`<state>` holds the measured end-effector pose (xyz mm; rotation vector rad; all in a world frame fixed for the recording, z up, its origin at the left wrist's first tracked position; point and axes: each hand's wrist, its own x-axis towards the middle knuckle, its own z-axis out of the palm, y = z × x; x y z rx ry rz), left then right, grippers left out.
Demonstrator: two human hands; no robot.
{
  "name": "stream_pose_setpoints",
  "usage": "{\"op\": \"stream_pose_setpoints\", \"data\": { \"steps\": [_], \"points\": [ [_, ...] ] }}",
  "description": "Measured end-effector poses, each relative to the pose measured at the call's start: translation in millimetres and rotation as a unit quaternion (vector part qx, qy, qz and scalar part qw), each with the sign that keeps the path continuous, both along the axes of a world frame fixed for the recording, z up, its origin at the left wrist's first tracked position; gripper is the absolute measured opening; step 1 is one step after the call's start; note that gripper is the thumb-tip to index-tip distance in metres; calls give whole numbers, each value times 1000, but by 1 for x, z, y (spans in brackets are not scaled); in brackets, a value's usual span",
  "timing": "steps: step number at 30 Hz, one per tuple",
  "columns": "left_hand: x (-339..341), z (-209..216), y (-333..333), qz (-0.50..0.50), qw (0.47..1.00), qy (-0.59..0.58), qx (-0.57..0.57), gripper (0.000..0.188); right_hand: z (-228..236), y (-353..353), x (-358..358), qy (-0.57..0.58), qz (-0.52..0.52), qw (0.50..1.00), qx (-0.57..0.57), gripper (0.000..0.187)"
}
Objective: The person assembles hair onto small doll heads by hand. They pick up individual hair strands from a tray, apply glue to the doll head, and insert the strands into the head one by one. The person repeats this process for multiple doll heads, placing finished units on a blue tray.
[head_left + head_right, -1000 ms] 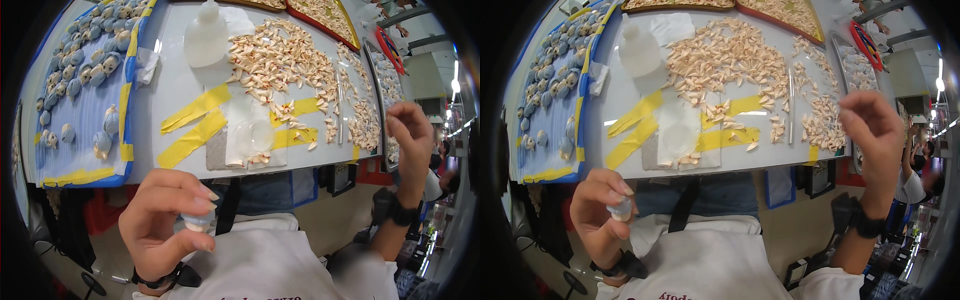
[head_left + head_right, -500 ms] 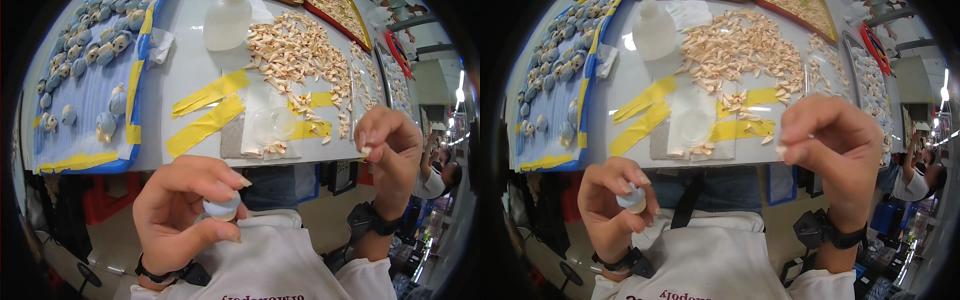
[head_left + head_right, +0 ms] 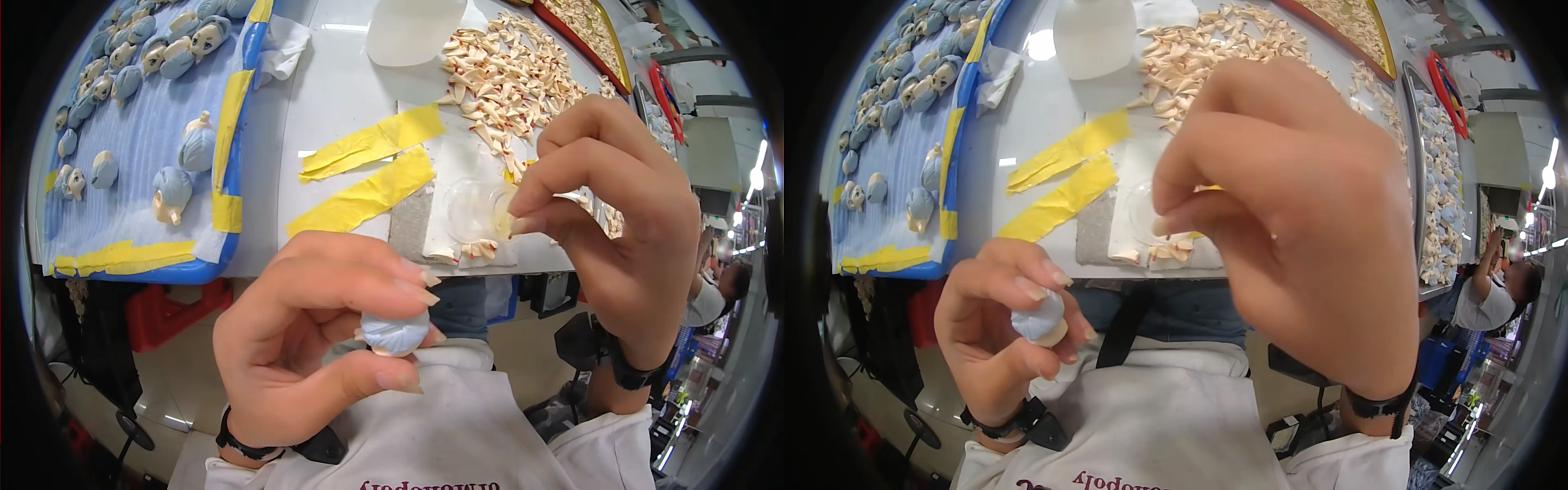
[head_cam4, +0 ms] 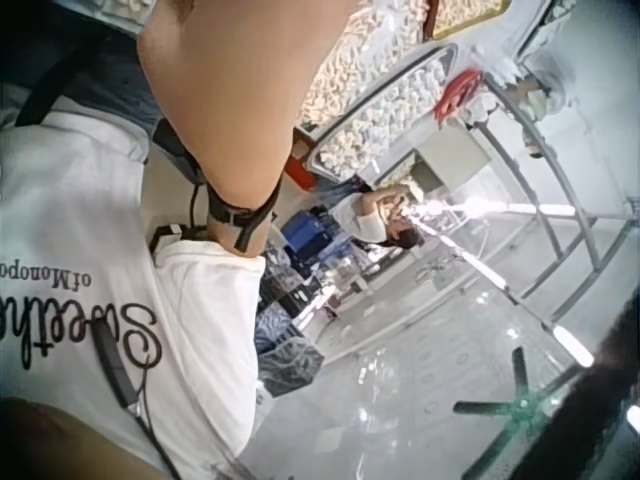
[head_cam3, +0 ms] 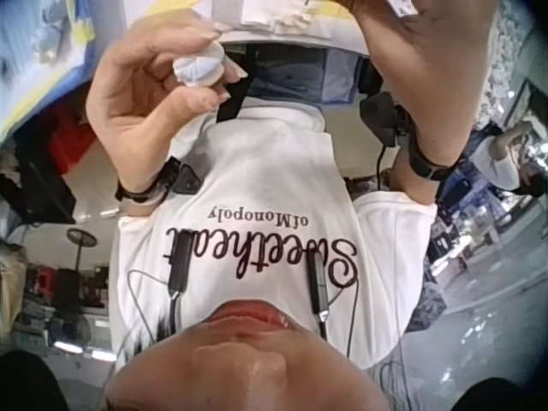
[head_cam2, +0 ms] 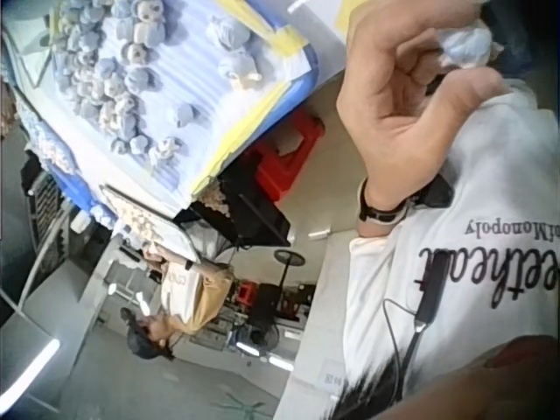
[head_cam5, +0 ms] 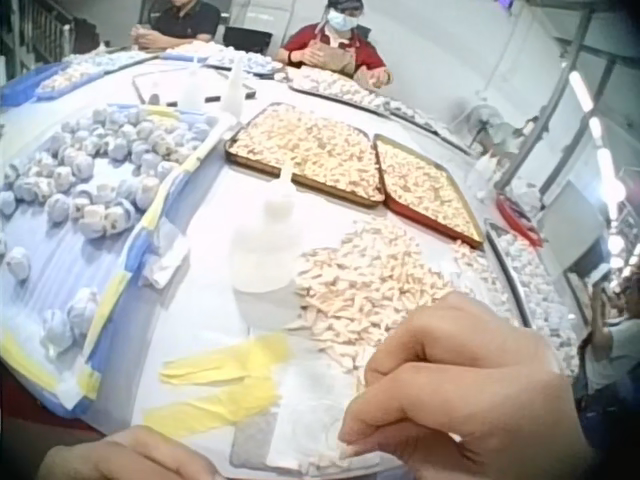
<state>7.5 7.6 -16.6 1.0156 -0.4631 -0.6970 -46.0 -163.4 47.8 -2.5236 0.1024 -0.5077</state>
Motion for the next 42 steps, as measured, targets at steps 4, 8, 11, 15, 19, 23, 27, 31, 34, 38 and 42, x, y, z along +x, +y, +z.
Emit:
{"op": "stream_pose_setpoints", "data": {
  "steps": [4,8,11,15,19,23,27,31,34,38,42],
  "points": [
    [4,2,-2,-33,999,-13,5,43,7,-3,3,41,-21,996,-72,16],
    [6,4,-2,-46,999,-26,-1,44,2,-18,-10,17,43,999,29,16],
    [2,1,-5,-33,997,-69,-23,45,14,1,-30,34,33,986,162,14],
    [9,3,-4,-56,973,-226,-6,45,3,13,-38,19,79,964,251,15],
    [7,9,-6,-32,939,-342,11,38,-7,18,-44,2,62,966,251,19],
    [-1,14,-6,11,917,-398,33,33,-6,16,-44,-48,70,988,128,23],
    [-12,23,-8,65,902,-420,76,37,-8,19,-44,-74,68,987,129,24],
    [-1,9,-8,54,883,-463,57,49,-17,16,-39,-93,73,986,118,25],
    [6,4,-6,41,894,-442,56,55,-9,0,-36,-112,26,984,133,20],
    [0,-5,2,127,946,-279,102,59,2,-66,-28,39,-103,993,46,14],
    [4,-1,1,184,947,-232,126,58,-7,-96,-9,131,-44,987,-80,12]
  ]
}}
